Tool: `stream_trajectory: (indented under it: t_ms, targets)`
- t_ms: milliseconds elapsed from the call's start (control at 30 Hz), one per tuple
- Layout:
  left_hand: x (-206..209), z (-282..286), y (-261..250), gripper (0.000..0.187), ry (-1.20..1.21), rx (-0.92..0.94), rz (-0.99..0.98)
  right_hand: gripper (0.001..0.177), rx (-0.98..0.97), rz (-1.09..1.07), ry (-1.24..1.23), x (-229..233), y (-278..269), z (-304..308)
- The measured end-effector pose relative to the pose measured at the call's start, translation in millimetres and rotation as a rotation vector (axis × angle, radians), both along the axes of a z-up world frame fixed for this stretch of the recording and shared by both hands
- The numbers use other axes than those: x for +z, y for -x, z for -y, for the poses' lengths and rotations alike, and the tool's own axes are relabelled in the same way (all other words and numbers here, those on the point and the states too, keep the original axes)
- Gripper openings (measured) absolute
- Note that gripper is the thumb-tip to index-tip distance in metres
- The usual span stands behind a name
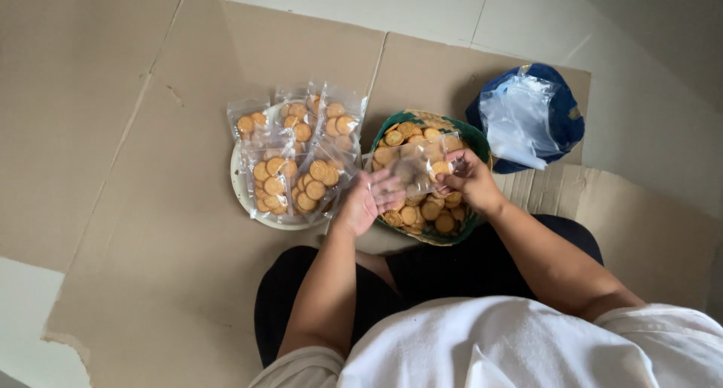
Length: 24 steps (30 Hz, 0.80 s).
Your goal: The person is sitting on the floor, picking up small round cookies from a green basket and placing them into small, clear plastic bags.
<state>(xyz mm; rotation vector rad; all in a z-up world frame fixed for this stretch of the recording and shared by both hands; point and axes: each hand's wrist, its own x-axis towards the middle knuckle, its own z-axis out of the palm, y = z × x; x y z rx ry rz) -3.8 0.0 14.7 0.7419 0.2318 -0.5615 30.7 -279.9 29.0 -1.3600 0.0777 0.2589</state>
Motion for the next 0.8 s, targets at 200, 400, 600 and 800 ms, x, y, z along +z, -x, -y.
stream_trajectory:
  t_ms: [200, 400, 600, 800]
  targets:
    - [-16.8, 15.0, 1.9, 0.051, -0.137, -0.028, -0.025, 0.047, -0.017, 0.028, -0.016, 3.4, 3.0, -6.1]
    - [-19.0, 6.6, -1.1, 0.05, -0.058, -0.045, -0.008, 0.041, 0.068, 0.041, 0.033, 14.4, 8.9, -7.4]
    - [-32.3, 8.7, -6.0, 0.045, 0.028, -0.025, -0.047, 0.049, 0.073, 0.035, 0.028, -4.3, 3.1, -2.1]
    - [-38.2, 8.9, -7.9, 0.046, 0.039, -0.015, -0.048, 0.043, 0.152, 0.008, 0.038, -2.6, 3.3, 0.4]
